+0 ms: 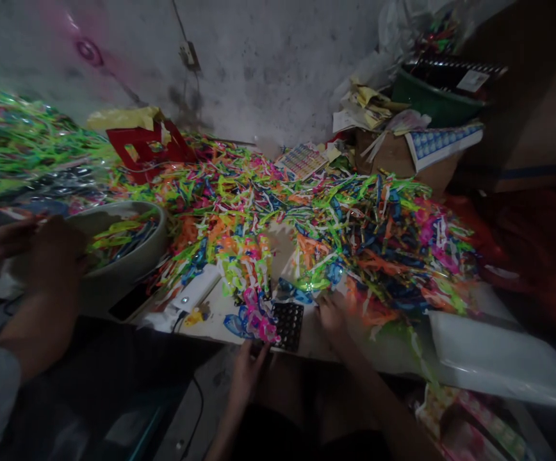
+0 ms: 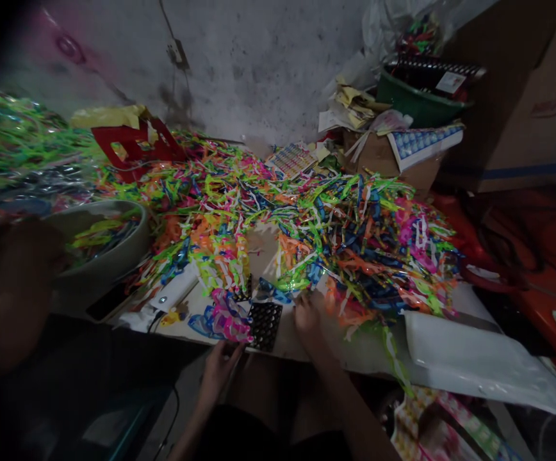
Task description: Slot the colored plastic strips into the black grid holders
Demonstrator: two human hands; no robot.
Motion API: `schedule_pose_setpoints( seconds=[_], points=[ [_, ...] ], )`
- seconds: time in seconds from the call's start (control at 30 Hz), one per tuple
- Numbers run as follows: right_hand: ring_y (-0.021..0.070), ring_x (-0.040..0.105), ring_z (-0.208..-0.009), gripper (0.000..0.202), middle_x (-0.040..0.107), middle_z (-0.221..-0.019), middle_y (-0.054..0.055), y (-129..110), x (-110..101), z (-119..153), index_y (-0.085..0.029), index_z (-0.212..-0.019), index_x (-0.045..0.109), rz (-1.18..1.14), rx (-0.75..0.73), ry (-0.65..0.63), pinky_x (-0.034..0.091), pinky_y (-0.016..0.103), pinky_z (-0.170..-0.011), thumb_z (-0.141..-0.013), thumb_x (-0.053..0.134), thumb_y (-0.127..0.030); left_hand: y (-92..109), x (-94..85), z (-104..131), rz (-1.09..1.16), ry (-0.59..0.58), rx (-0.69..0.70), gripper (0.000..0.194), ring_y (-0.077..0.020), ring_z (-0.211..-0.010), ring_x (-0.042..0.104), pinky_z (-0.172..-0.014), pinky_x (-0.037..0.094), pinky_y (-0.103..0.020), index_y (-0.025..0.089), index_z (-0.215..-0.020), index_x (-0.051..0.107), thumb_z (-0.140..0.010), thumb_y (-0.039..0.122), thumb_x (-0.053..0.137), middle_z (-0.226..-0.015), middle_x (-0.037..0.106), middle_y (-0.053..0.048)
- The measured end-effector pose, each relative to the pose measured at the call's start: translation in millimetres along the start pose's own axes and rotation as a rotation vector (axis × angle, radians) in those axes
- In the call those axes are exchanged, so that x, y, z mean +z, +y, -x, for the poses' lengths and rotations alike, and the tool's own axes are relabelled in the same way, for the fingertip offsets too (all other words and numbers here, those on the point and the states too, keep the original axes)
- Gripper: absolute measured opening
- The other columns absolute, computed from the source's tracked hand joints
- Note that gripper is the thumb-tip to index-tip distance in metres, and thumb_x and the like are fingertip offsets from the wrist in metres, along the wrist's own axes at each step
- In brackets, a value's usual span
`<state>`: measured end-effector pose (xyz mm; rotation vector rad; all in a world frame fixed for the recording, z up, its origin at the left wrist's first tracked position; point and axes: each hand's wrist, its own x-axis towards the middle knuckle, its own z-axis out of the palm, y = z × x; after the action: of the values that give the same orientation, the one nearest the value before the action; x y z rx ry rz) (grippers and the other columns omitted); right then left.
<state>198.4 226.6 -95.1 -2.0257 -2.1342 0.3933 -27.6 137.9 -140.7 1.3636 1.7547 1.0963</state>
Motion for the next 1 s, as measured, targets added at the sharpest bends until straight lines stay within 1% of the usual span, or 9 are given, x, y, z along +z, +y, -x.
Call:
schedule_pose_setpoints(
  seconds=[0.13,0.27,0.33,0.4,0.47,0.57,0.7,0.83,1.0],
  points=[
    [0.0246,0.061,-0.086,0.024,0.064,-0.099,0.013,2,8,5,-0.018,-0.1,0.061,-0.203,0.054,-0.009,0.045,0.033,-0.073,-0.077,0.051,-0.016,4,-0.2,0,0.001,0.024,0.019,0.044,-0.016,-0.053,0.054,-0.055,0.043,-0.027,0.02,-0.065,0.056,-0.07,0.063,0.057,-0.057,0.059,0.0],
    [0.0186,0.06,-0.075,0.024,0.064,-0.082,0.003,-2,13,16,-0.019,-0.097,0.056,-0.64,-0.008,0.013,0.047,0.03,-0.07,-0.074,0.054,-0.024,10,-0.5,0,0.016,0.038,-0.01,0.048,-0.0154,-0.051,0.053,-0.052,0.043,-0.026,0.02,-0.061,0.054,-0.066,0.068,0.057,-0.053,0.057,0.0],
    [0.018,0.062,-0.075,0.025,0.065,-0.079,0.001,-9,16,22,-0.02,-0.098,0.056,-0.892,-0.046,-0.092,0.05,0.03,-0.07,-0.076,0.055,-0.033,11,-1.6,0,0.013,0.027,-0.023,0.047,-0.015,-0.051,0.053,-0.051,0.042,-0.025,0.02,-0.061,0.054,-0.067,0.066,0.058,-0.053,0.057,0.001],
    [0.0188,0.064,-0.074,0.029,0.066,-0.077,0.001,-17,21,27,-0.02,-0.096,0.056,-1.113,-0.024,-0.252,0.052,0.032,-0.07,-0.076,0.056,-0.041,11,-3.3,0,-0.009,0.004,-0.017,0.044,-0.0147,-0.051,0.052,-0.05,0.041,-0.025,0.02,-0.061,0.055,-0.069,0.063,0.058,-0.054,0.057,0.001],
    [0.02,0.066,-0.075,0.033,0.068,-0.078,0.001,-23,27,31,-0.02,-0.094,0.057,-1.232,0.013,-0.354,0.053,0.033,-0.069,-0.073,0.06,-0.046,10,-4.8,-1,-0.041,-0.023,-0.005,0.039,-0.0146,-0.052,0.053,-0.051,0.04,-0.024,0.02,-0.061,0.055,-0.071,0.058,0.058,-0.055,0.058,0.001],
    [0.0201,0.064,-0.076,0.035,0.069,-0.079,0.002,-27,34,32,-0.019,-0.086,0.062,-1.112,-0.025,-0.302,0.051,0.033,-0.072,-0.07,0.064,-0.05,8,-5.6,-1,-0.056,-0.033,0.005,0.034,-0.0145,-0.053,0.053,-0.053,0.04,-0.024,0.021,-0.06,0.055,-0.073,0.052,0.058,-0.055,0.057,0.002],
    [0.0177,0.06,-0.075,0.028,0.067,-0.076,0.003,-31,31,32,-0.017,-0.079,0.064,-0.761,-0.14,-0.22,0.045,0.028,-0.071,-0.078,0.058,-0.045,7,-4.9,0,-0.034,-0.035,-0.019,0.031,-0.0152,-0.052,0.053,-0.053,0.041,-0.025,0.021,-0.064,0.055,-0.071,0.051,0.059,-0.055,0.058,0.002],
    [0.0164,0.056,-0.077,0.028,0.065,-0.084,0.004,-37,19,34,-0.016,-0.087,0.061,-0.622,-0.251,-0.252,0.042,0.025,-0.069,-0.083,0.053,-0.042,6,-4.5,1,-0.013,-0.05,-0.006,0.031,-0.0161,-0.054,0.055,-0.054,0.042,-0.025,0.02,-0.069,0.058,-0.073,0.05,0.059,-0.058,0.06,0.0],
    [0.0153,0.054,-0.067,0.033,0.062,-0.073,0.0,-37,13,29,-0.016,-0.079,0.06,-0.648,-0.344,-0.358,0.038,0.023,-0.061,-0.083,0.053,-0.048,6,-4.5,2,0.013,-0.035,0.022,0.032,-0.0171,-0.057,0.057,-0.057,0.045,-0.027,0.02,-0.07,0.058,-0.075,0.051,0.058,-0.061,0.062,-0.001]
  ],
)
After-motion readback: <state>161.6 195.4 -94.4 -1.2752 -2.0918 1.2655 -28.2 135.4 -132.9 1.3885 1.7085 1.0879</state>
